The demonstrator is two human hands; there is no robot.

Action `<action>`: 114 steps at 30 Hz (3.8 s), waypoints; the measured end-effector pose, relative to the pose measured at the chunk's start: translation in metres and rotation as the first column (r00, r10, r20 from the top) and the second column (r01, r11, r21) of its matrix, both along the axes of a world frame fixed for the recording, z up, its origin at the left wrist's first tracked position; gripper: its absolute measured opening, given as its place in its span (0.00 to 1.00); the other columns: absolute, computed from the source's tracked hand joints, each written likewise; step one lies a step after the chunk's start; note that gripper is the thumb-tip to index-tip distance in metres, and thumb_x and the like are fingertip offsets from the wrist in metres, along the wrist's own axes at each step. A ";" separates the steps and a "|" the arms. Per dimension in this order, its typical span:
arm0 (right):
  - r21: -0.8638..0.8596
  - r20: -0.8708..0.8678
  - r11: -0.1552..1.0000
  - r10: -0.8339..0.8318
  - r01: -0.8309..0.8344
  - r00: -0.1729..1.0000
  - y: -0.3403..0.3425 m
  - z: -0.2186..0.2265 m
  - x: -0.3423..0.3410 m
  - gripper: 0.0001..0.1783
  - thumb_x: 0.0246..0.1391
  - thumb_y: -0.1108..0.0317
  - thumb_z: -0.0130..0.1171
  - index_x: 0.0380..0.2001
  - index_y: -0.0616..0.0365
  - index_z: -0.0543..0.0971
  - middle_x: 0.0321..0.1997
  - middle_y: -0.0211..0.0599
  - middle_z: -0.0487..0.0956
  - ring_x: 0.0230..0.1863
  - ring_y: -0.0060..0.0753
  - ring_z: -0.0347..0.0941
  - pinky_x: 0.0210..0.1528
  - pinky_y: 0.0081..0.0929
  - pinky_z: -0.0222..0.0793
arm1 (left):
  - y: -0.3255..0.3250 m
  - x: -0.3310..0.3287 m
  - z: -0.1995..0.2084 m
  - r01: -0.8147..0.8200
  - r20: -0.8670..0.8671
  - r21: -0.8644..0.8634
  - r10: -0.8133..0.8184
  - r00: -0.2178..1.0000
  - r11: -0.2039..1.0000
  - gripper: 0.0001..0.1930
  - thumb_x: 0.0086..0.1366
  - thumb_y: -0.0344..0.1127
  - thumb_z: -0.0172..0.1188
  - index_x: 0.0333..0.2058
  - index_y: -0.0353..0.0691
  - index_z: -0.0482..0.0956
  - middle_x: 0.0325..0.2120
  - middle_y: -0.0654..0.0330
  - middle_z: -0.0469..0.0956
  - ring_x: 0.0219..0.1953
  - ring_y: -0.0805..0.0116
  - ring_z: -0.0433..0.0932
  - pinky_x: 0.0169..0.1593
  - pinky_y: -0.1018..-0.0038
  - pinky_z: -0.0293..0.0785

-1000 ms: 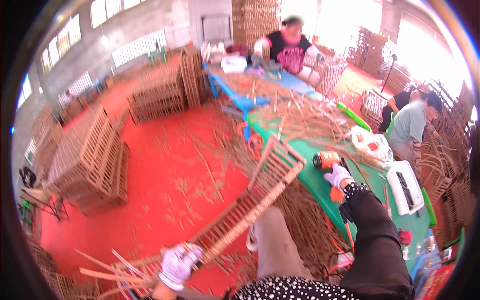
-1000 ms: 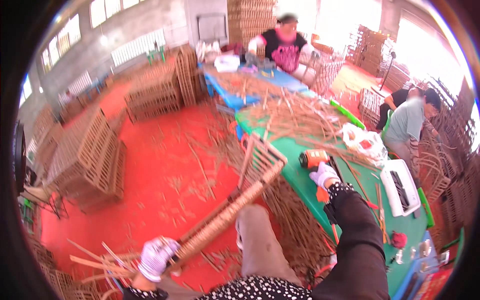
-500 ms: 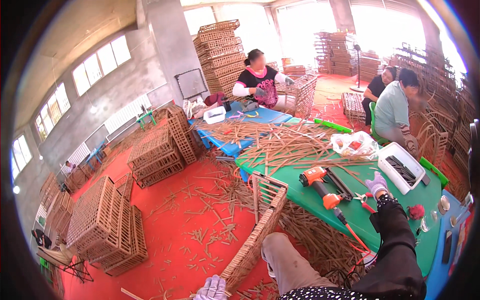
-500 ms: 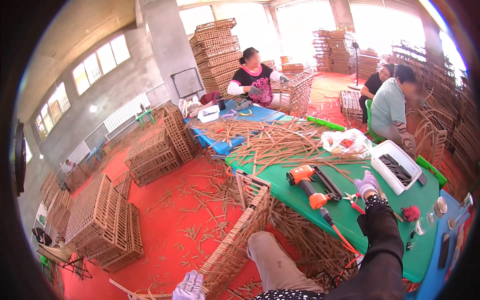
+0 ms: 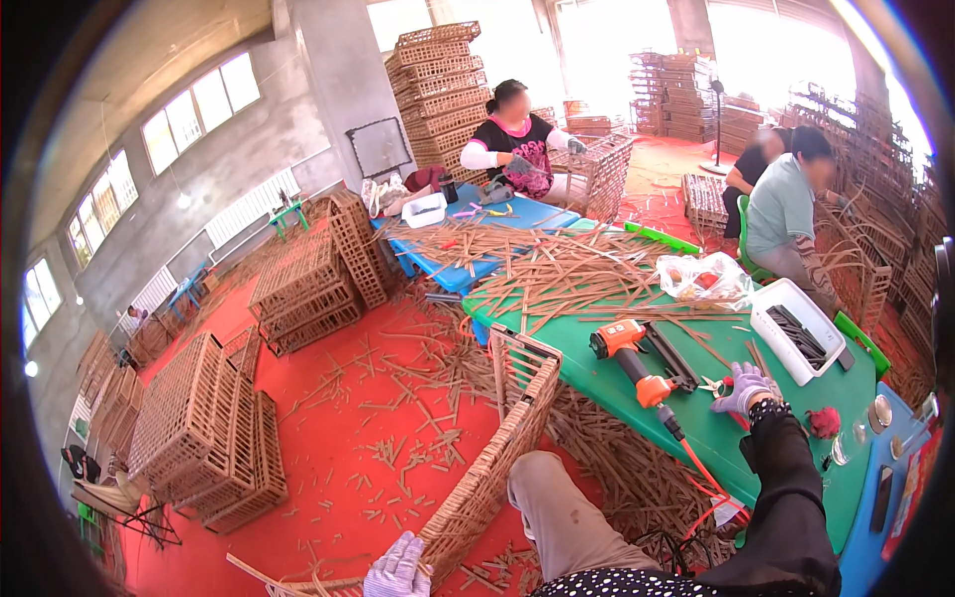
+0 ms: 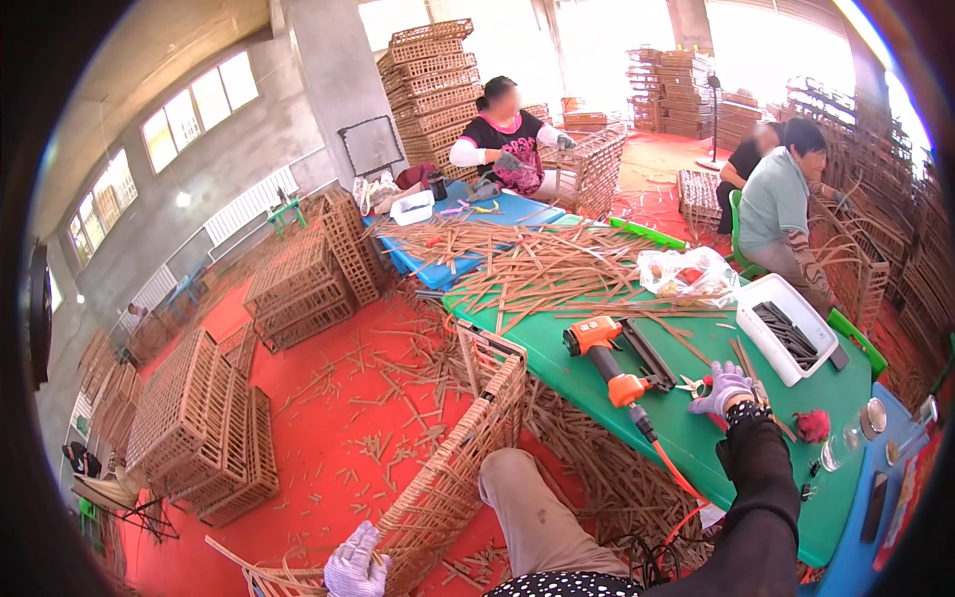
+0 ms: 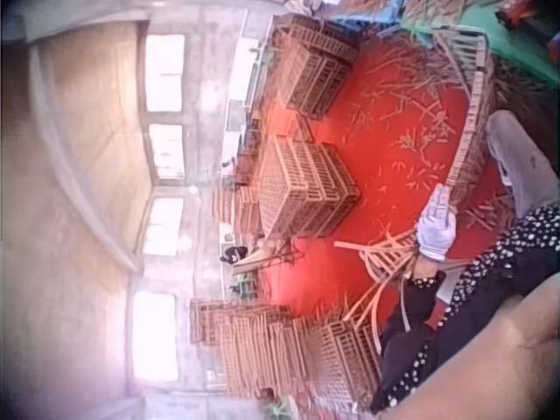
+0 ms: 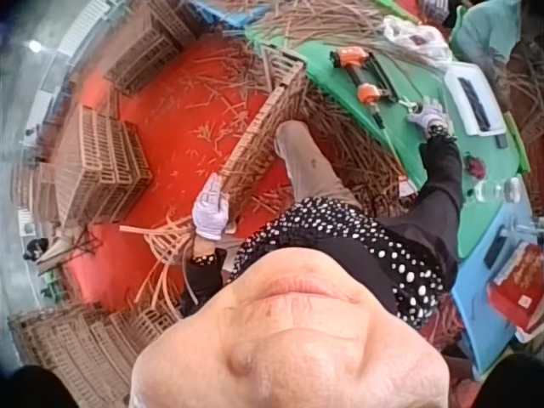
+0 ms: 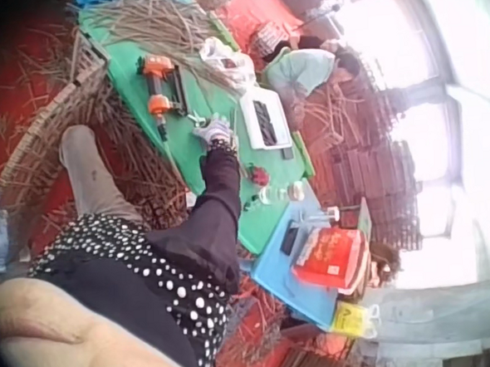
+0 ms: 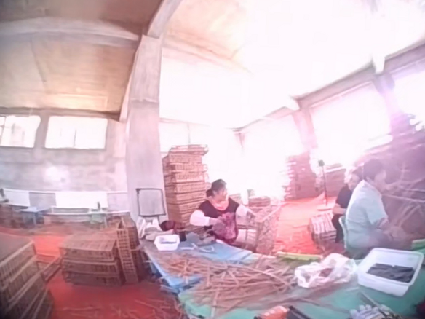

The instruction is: The person is weaving bamboo strips together to form a structure, using a nail gun and pliers to secure and trim the material.

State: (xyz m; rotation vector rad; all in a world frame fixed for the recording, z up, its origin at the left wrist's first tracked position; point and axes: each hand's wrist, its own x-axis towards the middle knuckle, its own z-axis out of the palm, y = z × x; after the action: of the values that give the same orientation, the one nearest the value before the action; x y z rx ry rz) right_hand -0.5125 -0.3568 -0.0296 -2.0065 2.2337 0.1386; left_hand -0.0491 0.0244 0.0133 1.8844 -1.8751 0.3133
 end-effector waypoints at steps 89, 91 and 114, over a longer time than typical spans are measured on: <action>-0.428 -0.090 -0.054 0.996 -0.902 -0.017 0.109 0.082 0.366 0.31 0.36 0.52 0.64 0.43 0.57 0.72 0.38 0.45 0.76 0.40 0.43 0.74 0.40 0.34 0.69 | -0.009 0.054 -0.004 -0.474 -0.978 0.019 -0.081 -0.190 0.880 0.16 0.62 0.43 0.51 0.40 0.37 0.75 0.30 0.58 0.77 0.31 0.70 0.76 0.35 0.76 0.73; -0.401 0.092 0.298 0.954 -0.866 0.285 0.077 0.072 0.319 0.36 0.35 0.51 0.65 0.47 0.60 0.69 0.38 0.46 0.75 0.41 0.46 0.72 0.43 0.33 0.68 | 0.003 0.061 -0.013 -0.422 -0.908 -0.105 0.086 0.409 0.901 0.16 0.62 0.44 0.51 0.39 0.36 0.74 0.31 0.58 0.77 0.32 0.67 0.77 0.36 0.74 0.72; -0.593 -0.087 0.400 0.831 -0.699 0.550 -0.026 0.006 0.196 0.26 0.48 0.59 0.56 0.50 0.57 0.69 0.51 0.46 0.70 0.52 0.45 0.66 0.53 0.34 0.62 | -0.024 0.104 0.050 -0.375 0.673 0.265 0.108 0.732 0.889 0.03 0.49 0.34 0.54 0.25 0.49 0.74 0.29 0.66 0.68 0.41 0.69 0.68 0.58 0.58 0.52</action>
State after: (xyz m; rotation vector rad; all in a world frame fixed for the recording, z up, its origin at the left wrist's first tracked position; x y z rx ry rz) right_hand -0.3167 -0.3833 -0.0231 -3.0427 1.0384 -0.7406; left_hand 0.0549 0.0007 0.0630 2.5481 -2.2309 0.8320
